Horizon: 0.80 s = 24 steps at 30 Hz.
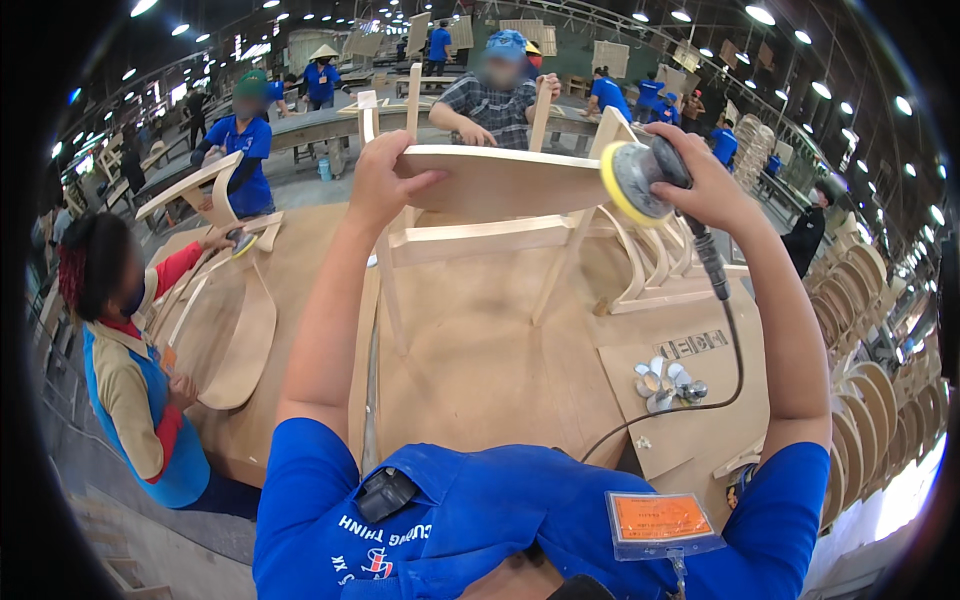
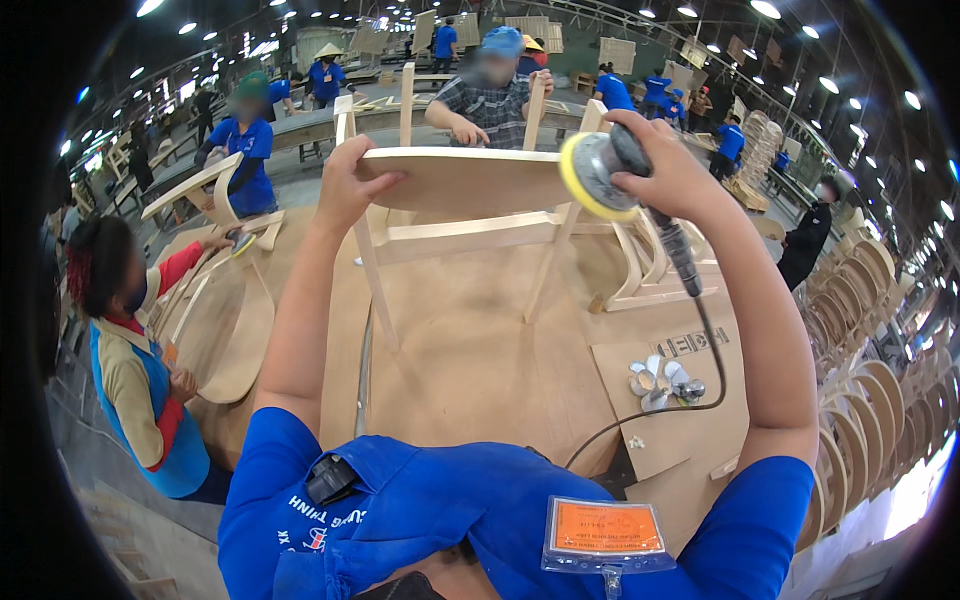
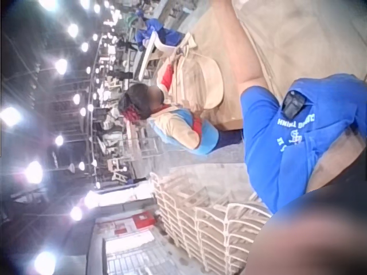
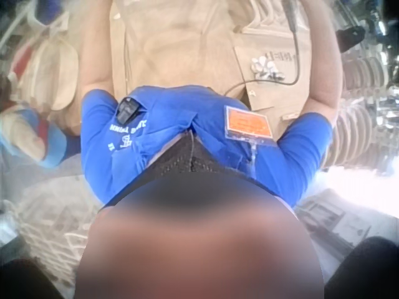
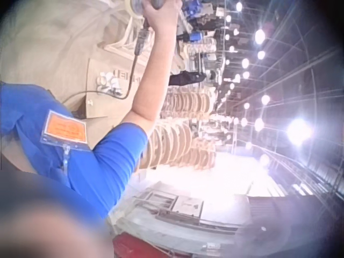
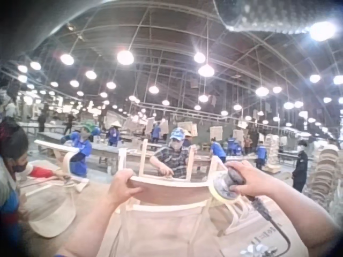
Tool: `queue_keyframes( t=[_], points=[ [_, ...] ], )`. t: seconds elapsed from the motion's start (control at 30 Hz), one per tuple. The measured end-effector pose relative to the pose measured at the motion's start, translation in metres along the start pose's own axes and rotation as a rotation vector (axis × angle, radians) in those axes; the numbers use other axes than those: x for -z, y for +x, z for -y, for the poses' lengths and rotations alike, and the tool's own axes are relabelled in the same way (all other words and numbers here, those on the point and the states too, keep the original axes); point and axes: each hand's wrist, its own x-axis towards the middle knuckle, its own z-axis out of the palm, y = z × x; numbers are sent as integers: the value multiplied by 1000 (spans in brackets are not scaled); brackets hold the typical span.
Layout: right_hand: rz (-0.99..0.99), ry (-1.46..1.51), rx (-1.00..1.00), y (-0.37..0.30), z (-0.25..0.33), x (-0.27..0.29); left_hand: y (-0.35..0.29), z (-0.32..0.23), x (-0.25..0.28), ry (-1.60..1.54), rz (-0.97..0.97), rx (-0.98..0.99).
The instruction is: The person uses a handheld orbital sander to smooth the surfaces of a wooden chair frame. They rotate the chair to access different edges and legs, then inspect the sanded areas by hand.
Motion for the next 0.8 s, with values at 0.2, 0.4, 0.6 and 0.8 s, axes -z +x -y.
queue_keyframes(
  t=[0.2,0.4,0.6,0.8],
  points=[
    [-126,-84,33,-1,17,7,-2,2,-4,-6,-41,-20],
    [53,35,205,14,89,-27,-4,-3,-4,-27,-29,-1],
    [44,179,110,1,52,-12,-5,-17,4,-72,-40,38],
    [-43,200,35,-23,-36,-5,-8,-24,1,-16,-30,42]
  ],
)
